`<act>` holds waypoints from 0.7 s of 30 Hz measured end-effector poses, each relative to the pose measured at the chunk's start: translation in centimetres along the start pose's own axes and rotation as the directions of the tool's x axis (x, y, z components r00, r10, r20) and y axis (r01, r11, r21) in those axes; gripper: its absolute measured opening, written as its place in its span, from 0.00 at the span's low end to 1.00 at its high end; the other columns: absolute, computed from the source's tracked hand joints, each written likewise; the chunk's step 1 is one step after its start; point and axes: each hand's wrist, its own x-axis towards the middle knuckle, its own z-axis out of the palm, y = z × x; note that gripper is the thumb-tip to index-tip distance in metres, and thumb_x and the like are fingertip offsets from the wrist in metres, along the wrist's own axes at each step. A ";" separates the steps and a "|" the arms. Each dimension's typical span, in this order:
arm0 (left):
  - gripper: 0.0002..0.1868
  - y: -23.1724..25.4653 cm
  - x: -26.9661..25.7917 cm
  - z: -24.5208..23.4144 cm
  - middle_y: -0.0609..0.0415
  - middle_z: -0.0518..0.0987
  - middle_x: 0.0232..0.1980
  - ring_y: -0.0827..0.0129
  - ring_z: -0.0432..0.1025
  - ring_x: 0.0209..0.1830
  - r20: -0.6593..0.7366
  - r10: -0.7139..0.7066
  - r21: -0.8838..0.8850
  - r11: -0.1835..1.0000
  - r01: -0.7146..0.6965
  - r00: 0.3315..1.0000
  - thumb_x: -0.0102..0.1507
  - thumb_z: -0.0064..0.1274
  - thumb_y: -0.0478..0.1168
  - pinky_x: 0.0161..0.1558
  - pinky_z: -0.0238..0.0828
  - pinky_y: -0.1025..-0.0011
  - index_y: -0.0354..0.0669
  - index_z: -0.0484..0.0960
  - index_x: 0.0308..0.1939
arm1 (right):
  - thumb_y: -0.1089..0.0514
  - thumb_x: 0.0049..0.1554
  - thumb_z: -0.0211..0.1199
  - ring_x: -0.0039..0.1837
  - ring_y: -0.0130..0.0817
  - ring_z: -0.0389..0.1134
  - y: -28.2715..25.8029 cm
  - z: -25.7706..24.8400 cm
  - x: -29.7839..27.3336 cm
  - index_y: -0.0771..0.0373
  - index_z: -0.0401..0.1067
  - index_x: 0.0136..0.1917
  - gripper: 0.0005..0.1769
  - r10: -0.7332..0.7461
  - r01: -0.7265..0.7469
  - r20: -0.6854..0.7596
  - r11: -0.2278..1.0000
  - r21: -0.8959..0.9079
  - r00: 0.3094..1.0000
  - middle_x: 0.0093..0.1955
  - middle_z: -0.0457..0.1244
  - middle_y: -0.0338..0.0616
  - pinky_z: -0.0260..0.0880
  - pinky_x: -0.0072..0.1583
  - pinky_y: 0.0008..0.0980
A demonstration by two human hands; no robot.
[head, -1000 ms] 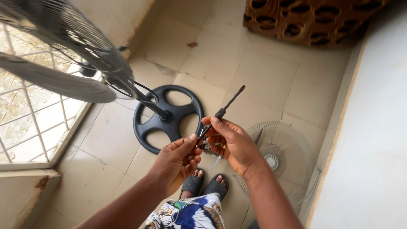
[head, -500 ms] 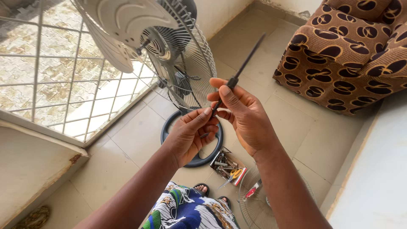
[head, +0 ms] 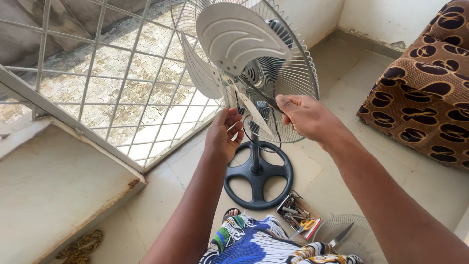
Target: The person disassembles a standing electric fan by removing the front grille, then uses a screwdriver to loosen the central nut and remove the fan blades. They then detach the rear grille and motor housing from the stand, leaving the components separated on the floor.
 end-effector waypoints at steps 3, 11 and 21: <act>0.22 2.3 5.2 -0.6 0.58 0.78 0.48 0.68 0.67 0.47 -0.089 -0.008 0.124 0.992 0.019 0.996 0.65 0.51 0.59 0.52 0.62 0.62 0.48 0.82 0.51 | 0.43 0.64 0.54 0.42 0.29 0.63 -0.8 1.1 2.6 0.60 0.74 0.54 0.20 0.020 -0.036 -0.080 0.977 -0.208 0.997 0.39 0.66 0.40 0.64 0.46 0.34; 0.44 4.6 16.1 0.3 0.51 0.71 0.62 0.64 0.60 0.60 -0.163 -0.262 0.220 0.930 0.294 0.951 0.57 0.46 0.78 0.64 0.46 0.52 0.50 0.74 0.62 | 0.48 0.55 0.66 0.55 0.44 0.71 -3.6 4.5 6.8 0.52 0.71 0.63 0.24 0.047 -0.175 -0.251 0.838 -0.517 0.967 0.53 0.70 0.48 0.69 0.58 0.42; 0.29 3.3 19.4 1.6 0.57 0.82 0.37 0.71 0.71 0.37 0.165 -0.232 0.068 0.972 0.223 0.959 0.61 0.41 0.70 0.48 0.64 0.69 0.51 0.81 0.37 | 0.45 0.52 0.67 0.52 0.41 0.74 -4.5 7.4 8.6 0.42 0.78 0.60 0.22 0.049 -0.215 -0.339 0.855 -0.473 0.939 0.52 0.72 0.41 0.72 0.56 0.40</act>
